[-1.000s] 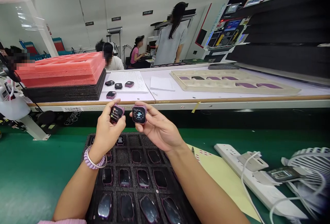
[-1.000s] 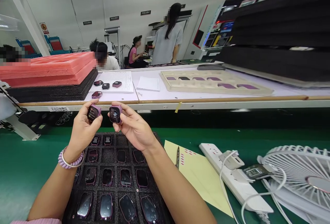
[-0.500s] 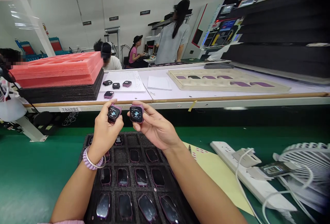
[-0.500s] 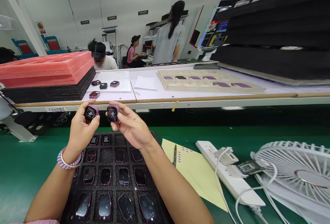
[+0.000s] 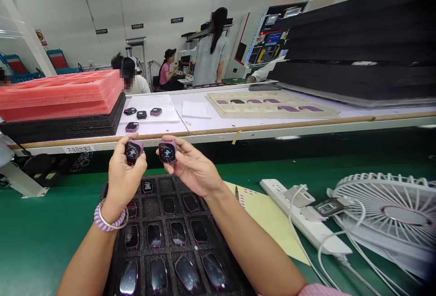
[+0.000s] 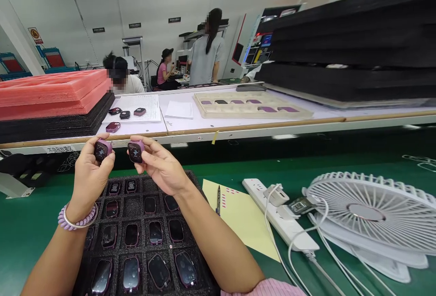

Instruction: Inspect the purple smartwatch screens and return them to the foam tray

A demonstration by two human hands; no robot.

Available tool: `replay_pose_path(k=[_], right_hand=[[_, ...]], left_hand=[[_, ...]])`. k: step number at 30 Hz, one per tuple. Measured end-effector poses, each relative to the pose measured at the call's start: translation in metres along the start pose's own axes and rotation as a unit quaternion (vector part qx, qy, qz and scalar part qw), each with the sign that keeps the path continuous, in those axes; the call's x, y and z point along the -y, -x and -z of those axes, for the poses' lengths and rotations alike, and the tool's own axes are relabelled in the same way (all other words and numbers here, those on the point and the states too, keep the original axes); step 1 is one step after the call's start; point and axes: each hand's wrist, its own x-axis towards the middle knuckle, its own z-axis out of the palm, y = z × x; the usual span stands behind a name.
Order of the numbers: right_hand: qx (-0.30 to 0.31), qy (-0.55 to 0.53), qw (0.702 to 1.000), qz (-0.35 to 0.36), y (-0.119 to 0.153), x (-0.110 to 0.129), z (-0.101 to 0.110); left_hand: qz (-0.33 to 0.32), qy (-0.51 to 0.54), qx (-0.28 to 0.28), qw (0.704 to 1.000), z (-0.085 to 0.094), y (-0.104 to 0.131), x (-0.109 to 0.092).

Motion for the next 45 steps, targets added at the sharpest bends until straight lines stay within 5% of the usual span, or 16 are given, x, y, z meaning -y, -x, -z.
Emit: replay_pose_path(k=[45], right_hand=[[-0.016,0.028,0.999,-0.014,0.0017,0.0018,-0.0055]], left_hand=[[0.007,0.057,0.024,0.998,-0.0036,0.0025,-0.0013]])
